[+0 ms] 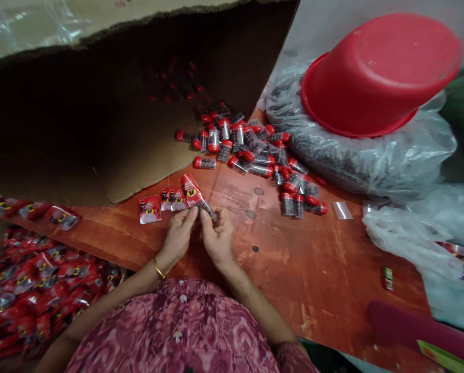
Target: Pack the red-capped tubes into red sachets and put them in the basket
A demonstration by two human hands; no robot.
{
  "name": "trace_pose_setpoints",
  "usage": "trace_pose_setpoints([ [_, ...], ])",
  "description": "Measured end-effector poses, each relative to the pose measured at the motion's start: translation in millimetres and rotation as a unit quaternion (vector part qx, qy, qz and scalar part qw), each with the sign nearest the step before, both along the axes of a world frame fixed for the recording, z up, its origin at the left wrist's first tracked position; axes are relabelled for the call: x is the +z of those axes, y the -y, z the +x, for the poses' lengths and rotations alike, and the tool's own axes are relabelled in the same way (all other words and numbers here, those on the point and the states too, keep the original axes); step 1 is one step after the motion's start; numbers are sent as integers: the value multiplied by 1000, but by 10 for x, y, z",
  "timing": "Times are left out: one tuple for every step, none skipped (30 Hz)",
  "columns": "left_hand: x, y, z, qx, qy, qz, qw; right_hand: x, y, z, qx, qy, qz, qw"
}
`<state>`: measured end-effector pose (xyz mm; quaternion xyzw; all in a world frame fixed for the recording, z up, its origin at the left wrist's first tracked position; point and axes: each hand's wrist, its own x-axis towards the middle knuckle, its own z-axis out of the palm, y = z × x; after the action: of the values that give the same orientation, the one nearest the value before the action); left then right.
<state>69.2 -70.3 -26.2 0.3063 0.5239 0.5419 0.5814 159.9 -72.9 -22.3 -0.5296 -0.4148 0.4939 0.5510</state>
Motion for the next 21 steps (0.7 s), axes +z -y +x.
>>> trace_pose_setpoints([
  [3,16,12,-7,-7,13,1000,-9,-4,3,-3,10,10,1000],
  [12,24,18,-11,-6,25,1000,-19,-7,6,-3,20,23,1000],
  [25,22,19,-11,4,28,1000,-29,-7,8,0,29,40,999],
  [40,10,16,-12,22,27,999,-39,-4,11,5,41,59,997],
  [55,-10,9,-11,45,22,999,-48,1,12,9,55,79,995],
  [68,-36,2,-8,70,17,997,-56,10,13,14,70,98,993],
  [77,-64,-5,-6,94,11,995,-62,20,13,18,85,114,990],
  [82,-90,-11,-3,115,6,993,-65,30,12,21,96,125,987],
  [83,-110,-14,-3,130,3,992,-67,39,11,23,101,131,986],
  [80,-121,-15,-6,137,5,991,-68,47,9,22,99,129,986],
  [75,-123,-15,-14,138,9,990,-67,52,7,21,90,119,989],
  [70,-115,-13,-29,133,13,991,-67,54,6,21,72,102,992],
  [66,-99,-12,-47,125,14,991,-66,54,6,23,49,78,995],
  [66,-78,-11,-66,115,13,991,-66,51,7,27,21,53,998],
  [69,-54,-12,-86,102,12,991,-66,47,11,36,-7,29,999],
  [74,-31,-13,-102,88,13,991,-65,42,15,47,-33,9,998],
  [81,-12,-16,-113,73,16,991,-64,37,21,61,-52,-6,997],
  [87,2,-20,-120,58,21,991,-62,32,27,73,-65,-15,995],
  [91,9,-24,-122,47,23,991,-58,27,35,82,-71,-21,994],
  [91,8,-28,-117,45,14,992,-53,23,44,86,-74,-24,993],
  [88,0,-31,-104,50,1,993,-46,20,56,91,-75,-26,993],
])
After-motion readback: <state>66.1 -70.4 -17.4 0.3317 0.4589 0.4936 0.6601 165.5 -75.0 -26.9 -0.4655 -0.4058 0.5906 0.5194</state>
